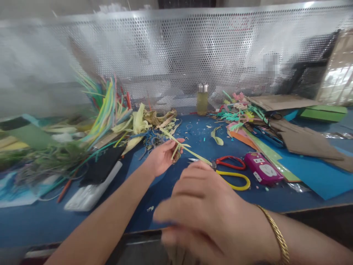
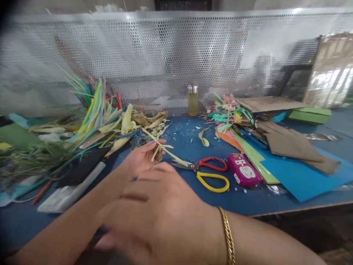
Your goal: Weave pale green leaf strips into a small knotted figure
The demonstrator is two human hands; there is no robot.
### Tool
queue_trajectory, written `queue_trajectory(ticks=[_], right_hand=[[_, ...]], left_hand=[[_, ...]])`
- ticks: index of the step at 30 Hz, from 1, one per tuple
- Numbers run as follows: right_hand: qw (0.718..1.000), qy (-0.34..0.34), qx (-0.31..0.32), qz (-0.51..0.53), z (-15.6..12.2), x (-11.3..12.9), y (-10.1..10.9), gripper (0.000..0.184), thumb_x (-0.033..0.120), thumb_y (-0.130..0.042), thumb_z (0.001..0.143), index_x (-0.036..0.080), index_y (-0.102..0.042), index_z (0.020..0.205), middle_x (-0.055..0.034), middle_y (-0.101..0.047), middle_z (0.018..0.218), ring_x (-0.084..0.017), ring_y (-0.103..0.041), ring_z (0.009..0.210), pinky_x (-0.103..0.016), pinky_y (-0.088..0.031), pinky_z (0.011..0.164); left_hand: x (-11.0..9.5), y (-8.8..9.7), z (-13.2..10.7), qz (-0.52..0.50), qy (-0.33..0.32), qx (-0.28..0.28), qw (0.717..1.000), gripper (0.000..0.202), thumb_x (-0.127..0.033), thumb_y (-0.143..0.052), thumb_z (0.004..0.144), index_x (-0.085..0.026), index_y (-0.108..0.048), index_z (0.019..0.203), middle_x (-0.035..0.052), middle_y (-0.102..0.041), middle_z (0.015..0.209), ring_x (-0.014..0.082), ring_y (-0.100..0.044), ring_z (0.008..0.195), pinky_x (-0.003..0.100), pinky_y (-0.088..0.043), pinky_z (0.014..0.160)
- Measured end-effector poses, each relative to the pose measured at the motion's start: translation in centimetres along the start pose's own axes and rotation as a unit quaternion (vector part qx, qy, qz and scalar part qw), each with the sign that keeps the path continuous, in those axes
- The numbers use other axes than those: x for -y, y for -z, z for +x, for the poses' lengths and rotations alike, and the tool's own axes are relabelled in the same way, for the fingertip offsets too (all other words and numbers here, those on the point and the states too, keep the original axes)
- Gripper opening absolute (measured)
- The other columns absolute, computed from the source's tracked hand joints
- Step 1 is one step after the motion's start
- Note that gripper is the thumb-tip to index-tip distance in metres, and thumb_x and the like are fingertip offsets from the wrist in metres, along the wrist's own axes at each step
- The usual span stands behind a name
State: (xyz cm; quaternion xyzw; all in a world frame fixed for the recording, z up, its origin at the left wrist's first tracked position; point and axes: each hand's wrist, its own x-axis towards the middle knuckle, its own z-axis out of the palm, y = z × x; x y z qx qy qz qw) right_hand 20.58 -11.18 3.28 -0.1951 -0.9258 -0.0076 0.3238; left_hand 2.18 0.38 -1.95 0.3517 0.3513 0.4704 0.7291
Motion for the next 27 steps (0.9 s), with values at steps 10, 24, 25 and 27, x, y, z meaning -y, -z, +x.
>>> queue_trajectory(ticks=[10, 24, 25, 27], right_hand=[[0.965, -0.13, 0.03, -0.224, 0.1, -6.9, -3.8, 0.013, 0.016, -0.052, 0.092, 0.02, -0.063, 0.099, -0.004, -0.065, 0.087, -0.02, -0.048, 0.085, -0.037, -0.026, 0.078], [0.974, -0.112, -0.081, -0.181, -0.8, -7.9, -4.9, 0.02, 0.016, -0.051, 0.093, 0.021, -0.066, 0.081, 0.0005, -0.069, 0.085, -0.016, -0.054, 0.083, -0.037, -0.026, 0.086], [0.974, -0.109, -0.088, -0.177, -0.8, -7.8, -4.9, 0.02, 0.016, -0.051, 0.093, 0.021, -0.066, 0.081, 0.0007, -0.07, 0.087, -0.016, -0.054, 0.083, -0.038, -0.026, 0.086], [0.975, -0.103, -0.106, -0.168, -0.9, -7.7, -4.8, 0.018, 0.015, -0.052, 0.093, 0.022, -0.066, 0.084, 0.0009, -0.071, 0.092, -0.015, -0.056, 0.086, -0.038, -0.027, 0.087]], left_hand=[[1.1, 0.4, 0.6, 0.038, -0.067, 0.022, 0.997, 0.026, -0.018, -0.075, 0.075, -0.019, -0.072, 0.1, 0.0024, -0.07, 0.082, 0.0105, -0.062, 0.067, 0.02, -0.048, 0.06], [1.8, -0.6, -0.5, 0.154, -0.071, 0.088, 0.982, 0.031, -0.026, -0.083, 0.067, -0.019, -0.074, 0.095, 0.0029, -0.071, 0.084, 0.0121, -0.06, 0.072, 0.023, -0.045, 0.066], [1.8, -0.7, -0.4, 0.164, -0.089, 0.08, 0.979, 0.031, -0.026, -0.084, 0.065, -0.018, -0.075, 0.093, 0.0037, -0.072, 0.083, 0.0135, -0.061, 0.074, 0.024, -0.046, 0.069], [2.0, -0.8, -0.3, 0.183, -0.131, 0.049, 0.973, 0.028, -0.026, -0.084, 0.064, -0.018, -0.075, 0.089, 0.0044, -0.072, 0.084, 0.0152, -0.062, 0.076, 0.026, -0.047, 0.071]])
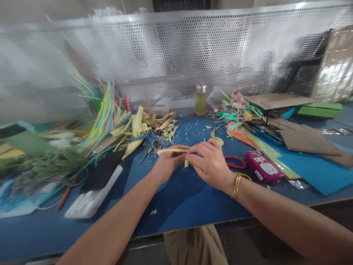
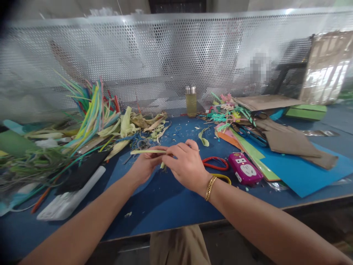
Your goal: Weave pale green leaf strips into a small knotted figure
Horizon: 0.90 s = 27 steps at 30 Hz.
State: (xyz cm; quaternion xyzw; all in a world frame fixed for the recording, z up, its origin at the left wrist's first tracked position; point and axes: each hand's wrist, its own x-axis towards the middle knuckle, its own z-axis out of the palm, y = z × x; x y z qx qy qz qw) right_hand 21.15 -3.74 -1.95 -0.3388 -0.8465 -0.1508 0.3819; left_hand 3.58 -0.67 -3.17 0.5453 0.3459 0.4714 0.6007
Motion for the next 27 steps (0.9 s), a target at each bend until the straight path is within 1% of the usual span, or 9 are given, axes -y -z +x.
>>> queue_trajectory(ticks=[3, 5, 9, 12, 14, 18, 23, 25, 27], right_hand=[[0.999, 0.012, -0.013, 0.029, -0.2, -0.1, 0.1, 0.018, 0.013, -0.053, 0.092, 0.022, -0.066, 0.088, 0.0017, -0.071, 0.097, -0.015, -0.059, 0.091, -0.037, -0.027, 0.088], [0.999, 0.013, -0.014, 0.047, -0.3, -0.2, -0.1, 0.018, 0.011, -0.053, 0.092, 0.022, -0.066, 0.086, 0.0021, -0.072, 0.096, -0.014, -0.06, 0.091, -0.037, -0.028, 0.088], [0.997, -0.008, -0.04, 0.067, -0.5, -0.1, -0.4, 0.017, 0.01, -0.053, 0.091, 0.022, -0.065, 0.088, 0.0017, -0.073, 0.098, -0.013, -0.063, 0.088, -0.035, -0.031, 0.086], [0.996, -0.018, -0.054, 0.074, -0.4, 0.0, -0.4, 0.015, 0.012, -0.054, 0.092, 0.022, -0.066, 0.089, 0.001, -0.073, 0.099, -0.014, -0.064, 0.09, -0.035, -0.032, 0.087], [0.995, -0.022, -0.056, 0.074, -0.4, 0.0, -0.3, 0.014, 0.014, -0.054, 0.092, 0.021, -0.066, 0.088, 0.0006, -0.073, 0.098, -0.014, -0.063, 0.091, -0.036, -0.033, 0.087], [0.995, -0.009, -0.057, 0.085, -0.4, 0.0, -0.3, 0.013, 0.016, -0.055, 0.092, 0.021, -0.067, 0.087, -0.0002, -0.072, 0.098, -0.016, -0.062, 0.093, -0.034, -0.038, 0.085], [0.993, 0.004, -0.032, 0.11, -0.6, 0.4, -0.1, 0.015, 0.014, -0.055, 0.09, 0.022, -0.068, 0.092, -0.0007, -0.071, 0.099, -0.016, -0.061, 0.094, -0.034, -0.041, 0.085], [0.993, -0.014, -0.036, 0.114, -0.5, 0.5, 0.2, 0.016, 0.017, -0.058, 0.088, 0.023, -0.068, 0.099, -0.0023, -0.071, 0.103, -0.019, -0.061, 0.098, -0.037, -0.041, 0.089], [0.99, -0.071, -0.055, 0.108, -0.4, 0.4, 0.4, 0.022, 0.021, -0.06, 0.086, 0.022, -0.066, 0.108, -0.0059, -0.069, 0.11, -0.022, -0.059, 0.105, -0.041, -0.04, 0.095]], left_hand=[[0.2, -0.3, 0.1, 0.03, -0.042, -0.05, 0.997, 0.024, -0.028, -0.081, 0.067, -0.018, -0.074, 0.087, 0.005, -0.072, 0.087, 0.0165, -0.064, 0.078, 0.028, -0.049, 0.074], [0.2, -0.5, 0.0, 0.049, -0.066, -0.06, 0.995, 0.024, -0.029, -0.08, 0.069, -0.018, -0.073, 0.089, 0.0046, -0.072, 0.086, 0.0163, -0.063, 0.077, 0.028, -0.049, 0.071], [0.1, -0.6, -0.3, 0.054, -0.128, -0.049, 0.989, 0.032, -0.028, -0.077, 0.074, -0.023, -0.066, 0.103, 0.0019, -0.07, 0.085, 0.0153, -0.064, 0.077, 0.027, -0.049, 0.069], [-0.1, -0.4, -0.5, 0.084, -0.176, -0.026, 0.98, 0.024, -0.029, -0.075, 0.077, -0.022, -0.068, 0.099, 0.0045, -0.071, 0.095, 0.0173, -0.065, 0.088, 0.029, -0.051, 0.077], [-0.3, -0.3, -0.6, 0.126, -0.194, -0.026, 0.973, 0.019, -0.03, -0.074, 0.078, -0.021, -0.071, 0.094, 0.006, -0.071, 0.098, 0.0186, -0.065, 0.091, 0.03, -0.05, 0.081], [-0.7, -0.5, -0.8, 0.154, -0.183, -0.059, 0.969, 0.014, -0.031, -0.073, 0.079, -0.02, -0.073, 0.087, 0.0064, -0.072, 0.092, 0.0204, -0.065, 0.09, 0.032, -0.05, 0.082], [-1.0, -1.1, -0.9, 0.086, -0.147, -0.075, 0.982, 0.015, -0.03, -0.072, 0.079, -0.019, -0.065, 0.086, 0.0055, -0.073, 0.089, 0.0193, -0.067, 0.085, 0.033, -0.05, 0.083], [-0.9, -1.1, -0.8, 0.06, -0.131, -0.074, 0.987, 0.019, -0.029, -0.071, 0.08, -0.02, -0.059, 0.091, 0.0048, -0.073, 0.09, 0.0185, -0.067, 0.084, 0.033, -0.05, 0.083], [-0.7, -0.9, -0.6, 0.056, -0.125, -0.073, 0.988, 0.023, -0.028, -0.07, 0.081, -0.021, -0.056, 0.097, 0.0042, -0.073, 0.092, 0.0182, -0.067, 0.084, 0.034, -0.049, 0.083]])
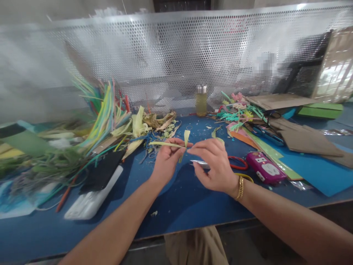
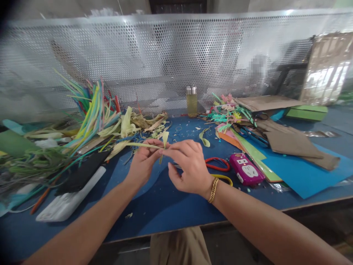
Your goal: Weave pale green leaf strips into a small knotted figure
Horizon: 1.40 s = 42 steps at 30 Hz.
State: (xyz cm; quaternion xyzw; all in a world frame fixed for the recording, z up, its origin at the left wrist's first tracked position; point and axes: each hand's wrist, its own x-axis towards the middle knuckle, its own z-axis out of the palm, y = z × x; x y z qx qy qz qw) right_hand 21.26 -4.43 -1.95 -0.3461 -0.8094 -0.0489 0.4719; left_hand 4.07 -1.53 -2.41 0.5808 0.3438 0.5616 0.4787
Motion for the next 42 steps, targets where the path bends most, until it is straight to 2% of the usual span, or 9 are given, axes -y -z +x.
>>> queue_trajectory(ticks=[8, 12, 17, 25, 32, 34, 37, 39, 42], right_hand=[[0.949, -0.225, 0.045, 0.218, 0.8, -1.8, -2.0, 0.023, 0.025, -0.06, 0.088, 0.02, -0.063, 0.11, -0.0059, -0.072, 0.096, -0.018, -0.067, 0.085, -0.032, -0.051, 0.076], [0.907, -0.277, 0.024, 0.317, 0.9, -1.8, -2.6, 0.011, 0.023, -0.066, 0.081, 0.019, -0.064, 0.09, -0.002, -0.068, 0.083, -0.014, -0.063, 0.076, -0.028, -0.051, 0.07], [0.867, -0.314, 0.008, 0.387, 0.6, -1.8, -2.9, 0.017, 0.023, -0.067, 0.077, 0.02, -0.059, 0.091, 0.0018, -0.062, 0.076, -0.011, -0.058, 0.069, -0.026, -0.049, 0.064], [0.851, -0.321, 0.04, 0.415, 0.7, -1.6, -2.5, 0.014, 0.027, -0.065, 0.079, 0.022, -0.056, 0.089, 0.0027, -0.063, 0.071, -0.011, -0.062, 0.067, -0.025, -0.05, 0.063], [0.882, -0.309, 0.023, 0.356, 0.4, -2.5, -2.7, 0.012, 0.029, -0.067, 0.079, 0.021, -0.059, 0.081, 0.0008, -0.063, 0.073, -0.012, -0.06, 0.064, -0.027, -0.051, 0.062], [0.887, -0.302, 0.013, 0.349, 0.5, -2.7, -2.7, 0.011, 0.028, -0.066, 0.08, 0.021, -0.058, 0.081, 0.0007, -0.063, 0.073, -0.013, -0.061, 0.065, -0.028, -0.052, 0.065], [0.93, -0.258, 0.006, 0.261, 0.6, -2.7, -2.3, 0.005, 0.023, -0.063, 0.082, 0.021, -0.059, 0.081, 0.0004, -0.063, 0.074, -0.013, -0.06, 0.068, -0.027, -0.049, 0.066], [0.963, -0.201, 0.014, 0.178, 0.7, -2.6, -1.9, 0.003, 0.019, -0.06, 0.085, 0.02, -0.061, 0.082, -0.0004, -0.064, 0.076, -0.014, -0.059, 0.071, -0.027, -0.047, 0.067], [0.989, -0.118, 0.024, 0.085, 0.8, -2.2, -1.4, 0.01, 0.016, -0.055, 0.089, 0.02, -0.064, 0.087, -0.003, -0.068, 0.083, -0.016, -0.06, 0.078, -0.028, -0.045, 0.072]], left_hand=[[0.6, 0.9, 0.6, 0.224, -0.144, -0.003, 0.964, 0.006, -0.027, -0.067, 0.082, -0.021, -0.066, 0.08, 0.0078, -0.062, 0.114, 0.0256, -0.054, 0.115, 0.041, -0.042, 0.098], [0.4, 0.7, 0.6, 0.199, -0.108, -0.01, 0.974, 0.014, -0.027, -0.068, 0.08, -0.021, -0.065, 0.091, 0.0065, -0.062, 0.106, 0.0224, -0.058, 0.1, 0.034, -0.048, 0.082], [0.6, 0.4, 0.4, 0.195, -0.024, -0.004, 0.981, 0.017, -0.031, -0.07, 0.079, -0.019, -0.063, 0.088, 0.0017, -0.064, 0.081, 0.017, -0.059, 0.073, 0.03, -0.046, 0.07], [0.5, 0.4, 0.3, 0.172, -0.029, 0.008, 0.985, 0.015, -0.033, -0.07, 0.077, -0.018, -0.069, 0.079, 0.0035, -0.068, 0.079, 0.0185, -0.06, 0.073, 0.029, -0.046, 0.069], [0.3, 0.4, 0.0, 0.207, -0.022, 0.011, 0.978, 0.018, -0.035, -0.067, 0.08, -0.019, -0.066, 0.088, 0.0039, -0.066, 0.084, 0.0169, -0.058, 0.071, 0.028, -0.043, 0.063], [-0.2, 0.8, -0.1, 0.248, -0.093, -0.074, 0.961, 0.027, -0.034, -0.066, 0.082, -0.02, -0.061, 0.104, 0.0073, -0.065, 0.103, 0.0205, -0.059, 0.09, 0.031, -0.045, 0.075], [-1.6, 1.3, -0.4, 0.345, -0.252, -0.183, 0.886, 0.047, -0.031, -0.067, 0.08, -0.021, -0.053, 0.124, 0.0119, -0.053, 0.131, 0.0275, -0.048, 0.12, 0.04, -0.038, 0.098], [-2.5, 1.2, -0.8, 0.399, -0.302, -0.161, 0.851, 0.048, -0.031, -0.068, 0.079, -0.022, -0.056, 0.124, 0.011, -0.056, 0.131, 0.0306, -0.045, 0.124, 0.045, -0.031, 0.106], [-2.9, 0.7, -1.1, 0.486, -0.265, -0.038, 0.832, 0.034, -0.03, -0.064, 0.083, -0.025, -0.064, 0.116, 0.0085, -0.068, 0.114, 0.0331, -0.049, 0.119, 0.049, -0.029, 0.104]])
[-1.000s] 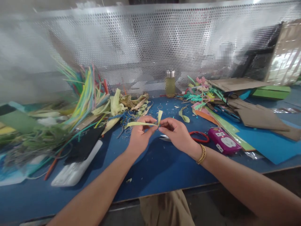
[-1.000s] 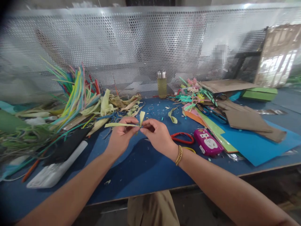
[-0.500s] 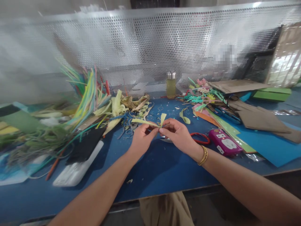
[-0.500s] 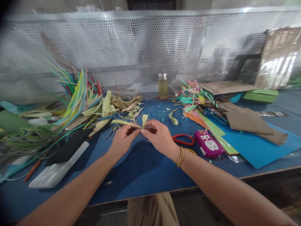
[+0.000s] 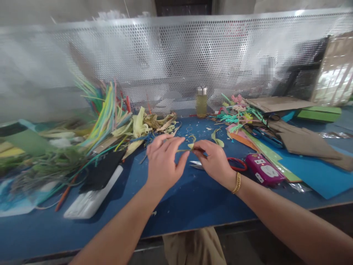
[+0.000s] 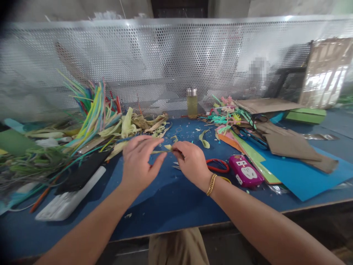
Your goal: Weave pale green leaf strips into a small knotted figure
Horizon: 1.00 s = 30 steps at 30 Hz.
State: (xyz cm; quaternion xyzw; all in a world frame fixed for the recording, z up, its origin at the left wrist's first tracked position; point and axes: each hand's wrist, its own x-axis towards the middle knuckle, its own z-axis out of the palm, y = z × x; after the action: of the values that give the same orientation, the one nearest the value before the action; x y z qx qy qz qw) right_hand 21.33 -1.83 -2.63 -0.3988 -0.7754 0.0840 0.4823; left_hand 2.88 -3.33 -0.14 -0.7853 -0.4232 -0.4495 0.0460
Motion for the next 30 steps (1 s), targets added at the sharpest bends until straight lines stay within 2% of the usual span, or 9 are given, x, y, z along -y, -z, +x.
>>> queue_trajectory(ticks=[3, 5, 10, 13, 16, 19, 24, 30], right_hand=[[0.998, 0.044, 0.001, -0.047, -0.2, 0.4, 0.1, 0.013, 0.019, -0.053, 0.092, 0.02, -0.065, 0.091, -0.0051, -0.07, 0.09, -0.018, -0.062, 0.084, -0.029, -0.045, 0.076], [0.997, 0.056, 0.002, -0.06, -0.3, 0.6, 0.1, 0.013, 0.022, -0.052, 0.094, 0.02, -0.065, 0.092, -0.0052, -0.071, 0.091, -0.018, -0.062, 0.084, -0.03, -0.045, 0.077], [0.998, 0.05, 0.011, -0.044, -0.4, 0.8, 0.1, 0.015, 0.02, -0.05, 0.095, 0.021, -0.065, 0.1, -0.0042, -0.072, 0.095, -0.017, -0.064, 0.086, -0.029, -0.046, 0.078], [0.999, 0.038, 0.016, -0.005, -0.4, 0.7, 0.0, 0.017, 0.015, -0.051, 0.093, 0.022, -0.064, 0.102, -0.0025, -0.072, 0.095, -0.016, -0.065, 0.085, -0.027, -0.047, 0.078], [0.999, 0.008, 0.028, 0.021, -0.5, 0.5, -0.1, 0.015, 0.014, -0.054, 0.089, 0.021, -0.063, 0.098, -0.0017, -0.071, 0.089, -0.015, -0.065, 0.079, -0.026, -0.047, 0.073], [0.998, -0.025, 0.041, 0.033, -0.5, 0.2, -0.5, 0.014, 0.013, -0.057, 0.086, 0.021, -0.064, 0.094, -0.0014, -0.071, 0.085, -0.016, -0.066, 0.077, -0.026, -0.047, 0.072], [0.996, -0.062, 0.045, 0.054, -0.6, 0.1, -0.9, 0.013, 0.013, -0.06, 0.083, 0.021, -0.066, 0.09, -0.0006, -0.072, 0.084, -0.015, -0.066, 0.075, -0.025, -0.047, 0.07], [0.994, -0.079, 0.051, 0.054, -0.4, 0.2, -0.7, 0.011, 0.014, -0.061, 0.082, 0.021, -0.069, 0.085, 0.0008, -0.071, 0.078, -0.013, -0.064, 0.07, -0.023, -0.045, 0.065]], left_hand=[[0.1, -0.9, -0.2, 0.012, -0.001, 0.097, 0.995, 0.021, -0.031, -0.057, 0.088, -0.024, -0.069, 0.104, 0.0091, -0.072, 0.1, 0.0328, -0.054, 0.108, 0.047, -0.036, 0.093], [0.5, -1.4, -0.3, -0.011, -0.007, 0.13, 0.991, 0.022, -0.029, -0.051, 0.092, -0.022, -0.07, 0.101, 0.009, -0.072, 0.098, 0.0301, -0.056, 0.103, 0.045, -0.038, 0.09], [0.9, -1.9, -0.5, -0.062, 0.0, 0.118, 0.991, 0.026, -0.027, -0.046, 0.095, -0.023, -0.07, 0.106, 0.0084, -0.069, 0.102, 0.0258, -0.057, 0.098, 0.041, -0.04, 0.09], [0.8, -2.1, -0.5, -0.078, 0.02, 0.108, 0.991, 0.025, -0.027, -0.046, 0.095, -0.023, -0.07, 0.102, 0.0086, -0.066, 0.104, 0.0249, -0.056, 0.099, 0.04, -0.041, 0.09], [0.9, -2.3, -0.4, -0.096, 0.02, 0.124, 0.987, 0.025, -0.027, -0.046, 0.095, -0.023, -0.071, 0.095, 0.0079, -0.067, 0.1, 0.0246, -0.058, 0.097, 0.039, -0.042, 0.089], [0.9, -2.2, -0.3, -0.061, 0.019, 0.145, 0.987, 0.023, -0.027, -0.049, 0.094, -0.022, -0.071, 0.089, 0.0077, -0.07, 0.093, 0.0252, -0.06, 0.091, 0.039, -0.042, 0.086], [0.7, -1.8, -0.4, 0.045, 0.014, 0.159, 0.986, 0.023, -0.025, -0.049, 0.094, -0.018, -0.07, 0.088, 0.0081, -0.072, 0.092, 0.0265, -0.061, 0.09, 0.04, -0.043, 0.084], [0.8, -1.9, -0.6, 0.043, -0.004, 0.174, 0.984, 0.024, -0.017, -0.045, 0.094, -0.015, -0.069, 0.094, 0.0086, -0.071, 0.098, 0.0246, -0.063, 0.094, 0.038, -0.047, 0.085]])
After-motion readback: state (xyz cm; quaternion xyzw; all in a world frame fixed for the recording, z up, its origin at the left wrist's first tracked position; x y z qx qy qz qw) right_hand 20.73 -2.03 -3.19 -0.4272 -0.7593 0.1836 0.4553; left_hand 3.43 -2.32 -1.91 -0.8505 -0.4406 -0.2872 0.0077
